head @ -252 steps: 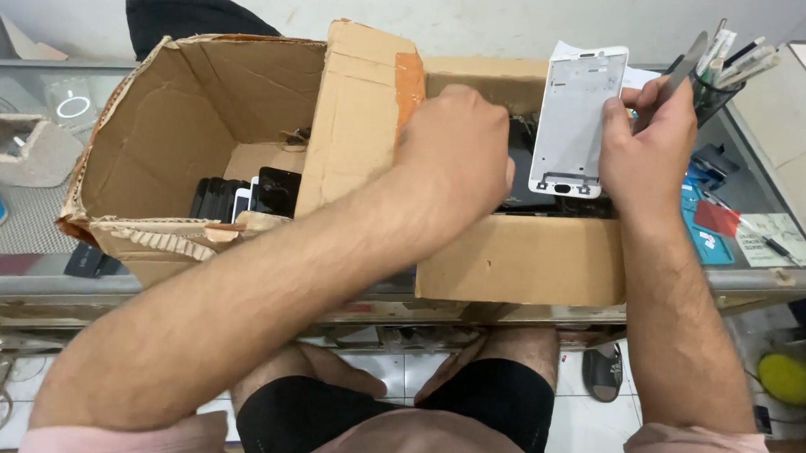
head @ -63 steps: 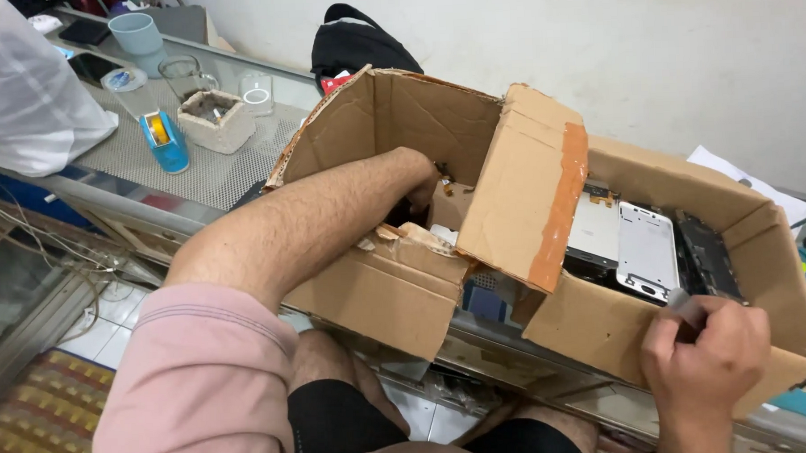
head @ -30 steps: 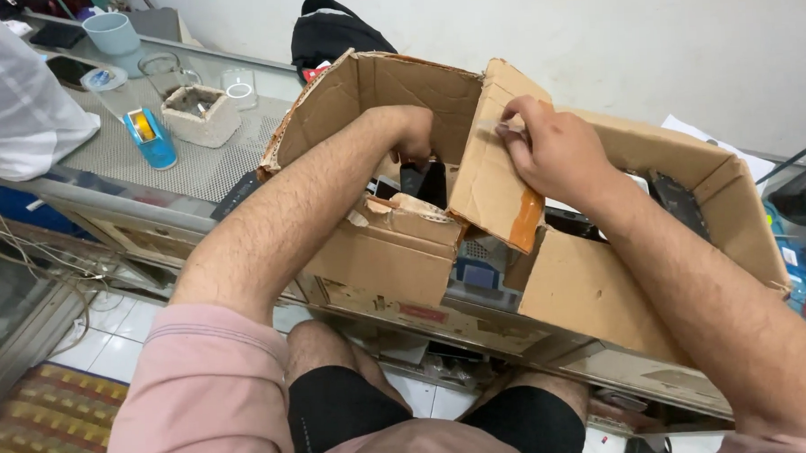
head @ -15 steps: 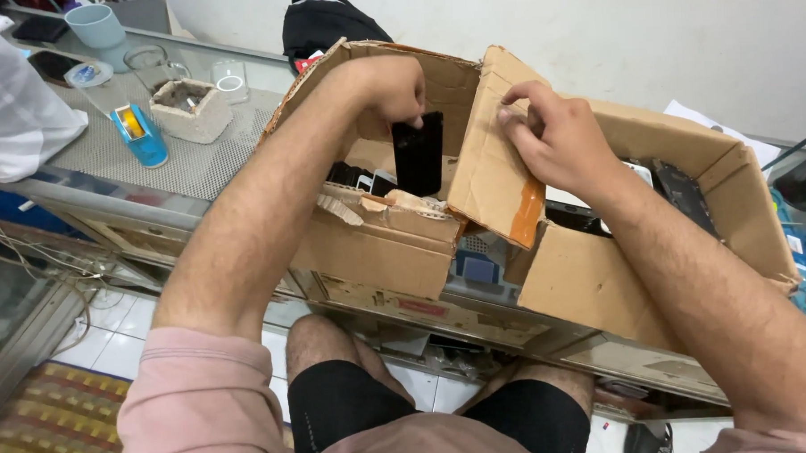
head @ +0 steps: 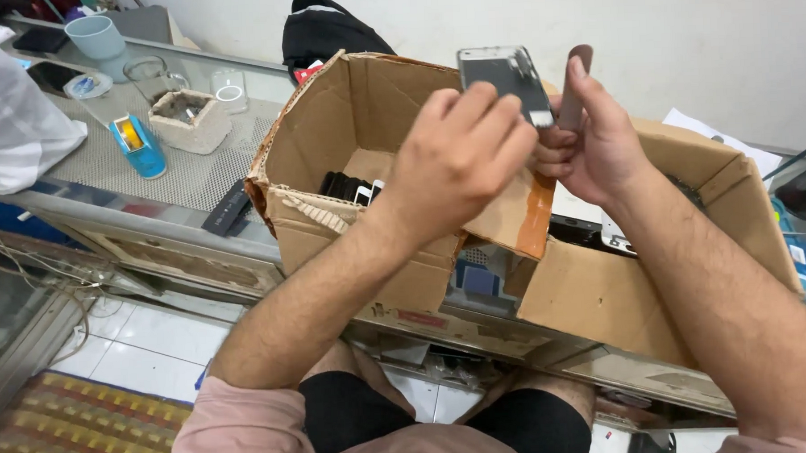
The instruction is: Sorting through a box of used smartphone components and using a metal tool to separate internal layers of the screens.
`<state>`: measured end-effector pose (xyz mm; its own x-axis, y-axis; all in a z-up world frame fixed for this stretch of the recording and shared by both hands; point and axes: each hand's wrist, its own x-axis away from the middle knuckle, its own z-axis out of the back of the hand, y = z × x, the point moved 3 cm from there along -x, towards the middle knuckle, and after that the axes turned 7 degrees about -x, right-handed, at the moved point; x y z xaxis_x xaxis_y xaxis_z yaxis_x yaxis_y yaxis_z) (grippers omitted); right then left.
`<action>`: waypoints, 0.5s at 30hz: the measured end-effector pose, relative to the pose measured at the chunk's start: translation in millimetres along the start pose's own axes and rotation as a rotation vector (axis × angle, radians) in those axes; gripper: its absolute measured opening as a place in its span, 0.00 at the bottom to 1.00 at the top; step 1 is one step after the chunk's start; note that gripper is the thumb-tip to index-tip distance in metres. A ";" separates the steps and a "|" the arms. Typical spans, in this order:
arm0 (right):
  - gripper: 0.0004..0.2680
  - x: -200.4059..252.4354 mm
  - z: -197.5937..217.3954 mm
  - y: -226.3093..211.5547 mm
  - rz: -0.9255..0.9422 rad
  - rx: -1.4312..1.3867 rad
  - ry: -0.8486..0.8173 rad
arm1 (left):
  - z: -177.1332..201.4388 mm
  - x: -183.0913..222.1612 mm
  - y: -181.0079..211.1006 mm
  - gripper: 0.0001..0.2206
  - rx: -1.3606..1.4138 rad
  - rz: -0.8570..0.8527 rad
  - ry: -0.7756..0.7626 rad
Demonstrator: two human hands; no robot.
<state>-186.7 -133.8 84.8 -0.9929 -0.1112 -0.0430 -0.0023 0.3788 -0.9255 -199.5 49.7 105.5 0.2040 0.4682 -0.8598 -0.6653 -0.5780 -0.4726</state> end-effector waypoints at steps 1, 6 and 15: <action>0.20 -1.3 2.8 0.8 0.002 0.001 0.002 | 0.3 -0.8 1.5 0.04 0.001 0.000 0.003; 0.20 -1.4 26.9 -0.9 0.156 0.188 0.342 | -24.4 15.5 -5.8 0.17 0.288 0.056 -0.249; 0.16 -7.7 28.4 5.0 0.236 0.219 0.100 | -61.9 17.5 -49.3 0.25 0.843 1.044 -0.534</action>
<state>-175.7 -157.1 69.8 -0.9698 0.0505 -0.2387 0.2439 0.1757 -0.9538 -118.7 45.0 101.8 -0.7936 0.3843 -0.4717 -0.5960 -0.3354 0.7295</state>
